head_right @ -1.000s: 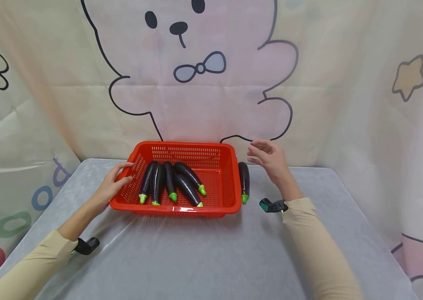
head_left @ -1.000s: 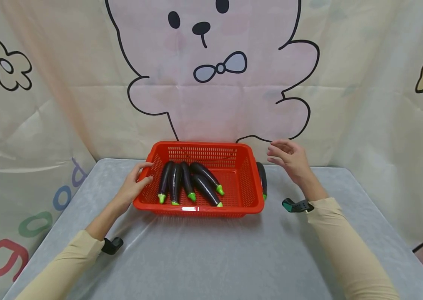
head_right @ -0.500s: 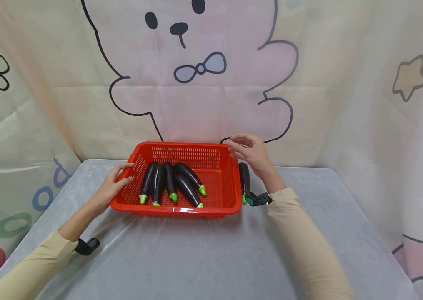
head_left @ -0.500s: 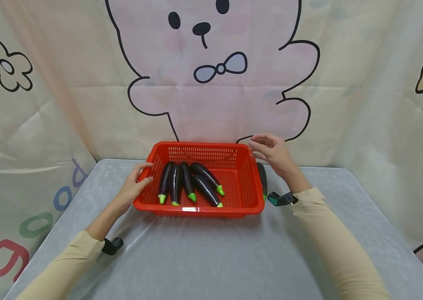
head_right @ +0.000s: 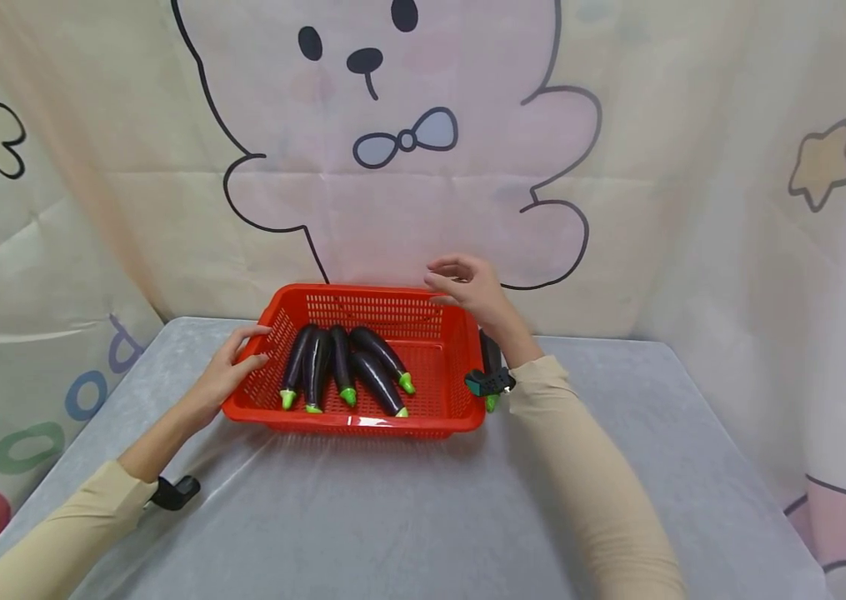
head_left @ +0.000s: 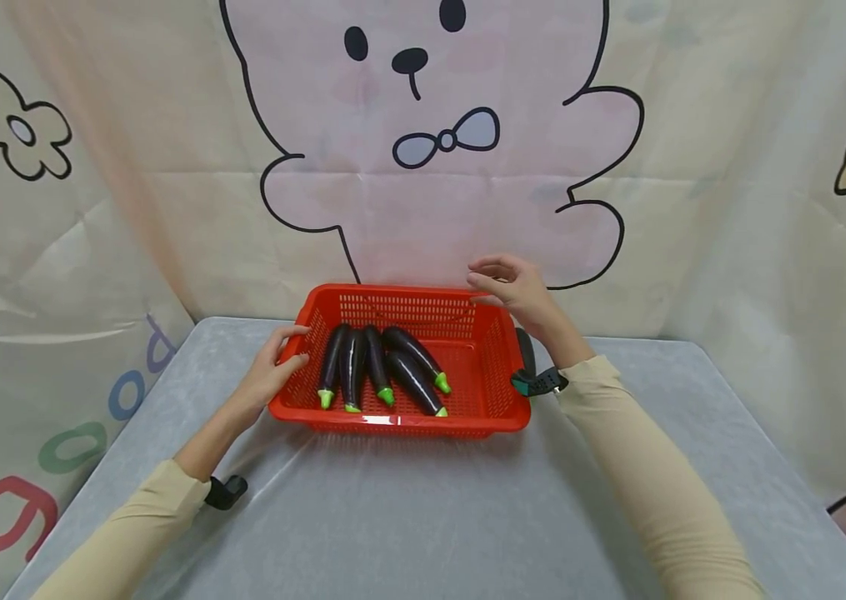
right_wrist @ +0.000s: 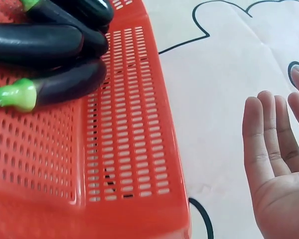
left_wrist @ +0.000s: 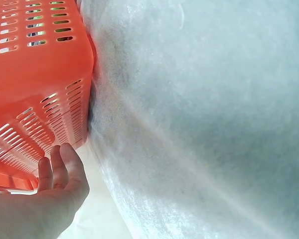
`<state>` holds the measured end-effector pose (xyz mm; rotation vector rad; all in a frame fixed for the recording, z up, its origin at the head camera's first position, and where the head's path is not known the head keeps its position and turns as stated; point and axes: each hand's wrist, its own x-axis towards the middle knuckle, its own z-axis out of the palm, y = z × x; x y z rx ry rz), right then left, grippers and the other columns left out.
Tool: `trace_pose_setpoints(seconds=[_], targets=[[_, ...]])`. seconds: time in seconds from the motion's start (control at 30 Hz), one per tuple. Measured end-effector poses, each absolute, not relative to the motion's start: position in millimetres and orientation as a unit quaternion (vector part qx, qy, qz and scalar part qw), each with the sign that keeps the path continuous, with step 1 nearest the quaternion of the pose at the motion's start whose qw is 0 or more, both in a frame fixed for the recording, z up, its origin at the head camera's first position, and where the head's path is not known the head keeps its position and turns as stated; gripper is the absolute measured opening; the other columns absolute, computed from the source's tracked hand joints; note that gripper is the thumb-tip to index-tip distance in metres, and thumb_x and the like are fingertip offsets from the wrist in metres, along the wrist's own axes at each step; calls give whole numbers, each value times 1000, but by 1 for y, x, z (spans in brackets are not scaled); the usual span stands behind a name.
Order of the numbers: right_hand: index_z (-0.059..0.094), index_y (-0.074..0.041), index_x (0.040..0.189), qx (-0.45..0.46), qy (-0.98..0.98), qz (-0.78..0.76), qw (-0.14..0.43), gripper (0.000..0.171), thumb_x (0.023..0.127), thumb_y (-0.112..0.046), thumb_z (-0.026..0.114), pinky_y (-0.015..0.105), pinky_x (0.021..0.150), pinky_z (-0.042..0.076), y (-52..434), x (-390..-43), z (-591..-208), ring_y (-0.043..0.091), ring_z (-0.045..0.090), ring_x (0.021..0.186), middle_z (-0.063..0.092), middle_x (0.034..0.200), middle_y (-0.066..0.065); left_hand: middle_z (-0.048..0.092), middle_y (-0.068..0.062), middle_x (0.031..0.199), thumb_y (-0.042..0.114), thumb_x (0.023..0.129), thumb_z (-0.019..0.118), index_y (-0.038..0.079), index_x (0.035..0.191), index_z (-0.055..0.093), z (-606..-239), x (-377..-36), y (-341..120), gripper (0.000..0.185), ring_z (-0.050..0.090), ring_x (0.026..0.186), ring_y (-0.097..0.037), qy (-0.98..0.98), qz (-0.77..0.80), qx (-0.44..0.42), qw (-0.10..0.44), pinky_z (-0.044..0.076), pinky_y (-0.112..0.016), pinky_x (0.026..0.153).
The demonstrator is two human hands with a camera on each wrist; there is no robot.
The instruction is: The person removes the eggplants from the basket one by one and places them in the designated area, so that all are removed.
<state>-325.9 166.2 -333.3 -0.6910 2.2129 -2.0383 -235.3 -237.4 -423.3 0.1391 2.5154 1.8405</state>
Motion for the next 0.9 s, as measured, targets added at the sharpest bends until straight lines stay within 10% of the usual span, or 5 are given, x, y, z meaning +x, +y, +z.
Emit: trace_pose_setpoints(seconds=[0.9], targets=[[57, 11, 131, -227, 719, -645, 120, 40, 98, -8, 69, 55, 97, 47, 107, -353, -370, 47, 57, 118, 62, 122, 20, 43, -28, 144, 8, 103, 52, 10, 148, 38, -422, -235, -237, 48, 51, 119, -47, 808, 588, 45, 14, 54, -54, 87]])
